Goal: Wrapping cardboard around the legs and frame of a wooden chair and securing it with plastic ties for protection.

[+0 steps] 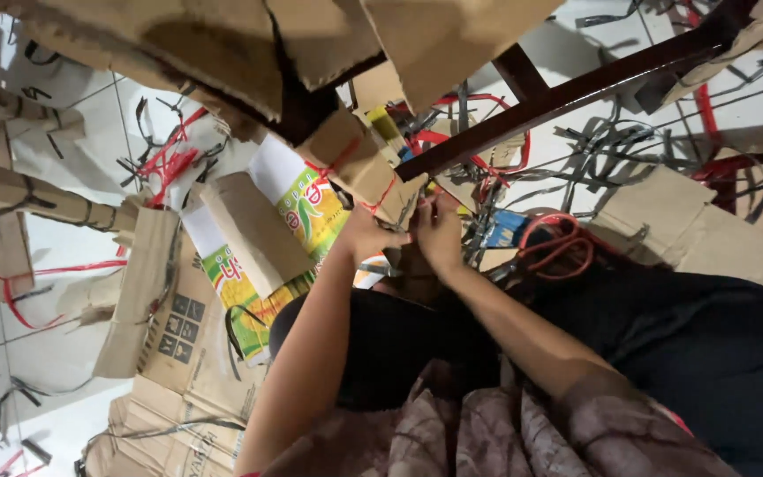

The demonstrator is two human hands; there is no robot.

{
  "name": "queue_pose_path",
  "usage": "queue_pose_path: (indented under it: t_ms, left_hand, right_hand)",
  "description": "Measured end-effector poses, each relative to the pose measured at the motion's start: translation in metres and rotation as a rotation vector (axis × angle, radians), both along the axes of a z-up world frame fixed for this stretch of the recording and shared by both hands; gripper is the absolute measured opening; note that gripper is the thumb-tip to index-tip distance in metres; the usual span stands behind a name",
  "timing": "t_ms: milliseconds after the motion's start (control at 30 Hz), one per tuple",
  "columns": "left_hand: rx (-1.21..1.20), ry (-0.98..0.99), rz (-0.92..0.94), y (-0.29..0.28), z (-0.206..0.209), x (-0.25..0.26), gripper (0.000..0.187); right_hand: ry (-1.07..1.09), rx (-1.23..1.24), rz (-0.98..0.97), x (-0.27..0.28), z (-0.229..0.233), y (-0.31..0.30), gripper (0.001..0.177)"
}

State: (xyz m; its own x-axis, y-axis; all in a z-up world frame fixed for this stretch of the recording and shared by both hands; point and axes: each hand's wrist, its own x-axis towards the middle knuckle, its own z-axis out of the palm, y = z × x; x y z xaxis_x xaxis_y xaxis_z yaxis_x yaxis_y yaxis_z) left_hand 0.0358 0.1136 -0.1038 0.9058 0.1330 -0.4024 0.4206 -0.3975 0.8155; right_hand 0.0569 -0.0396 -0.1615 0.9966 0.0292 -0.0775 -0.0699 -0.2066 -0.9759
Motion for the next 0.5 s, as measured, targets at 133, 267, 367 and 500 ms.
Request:
queue_pose_path:
  t_ms: [133,267,367,500]
  left_hand:
    - [0.078,0.021,0.002,0.009,-0.005,0.01,0.092]
    - [0.229,0.1,-0.035,0.004,0.013,0.024,0.079]
    - [0.238,0.137,-0.082,0.002,0.022,0.027,0.078]
    - [0.224,0.116,-0.154,-0.005,0.042,0.026,0.086]
  right_hand:
    - [-0.168,0.097,-0.041,-0.011,0.02,0.005,0.013]
    - [-0.207,0.122,-0.179,-0.044,0.005,0.028,0.012]
    - [-0.206,0.185,-0.206,-0.049,0.0,0.03,0.013]
    - [-0.163,0.421,0.003,-0.038,-0.015,0.019,0.015]
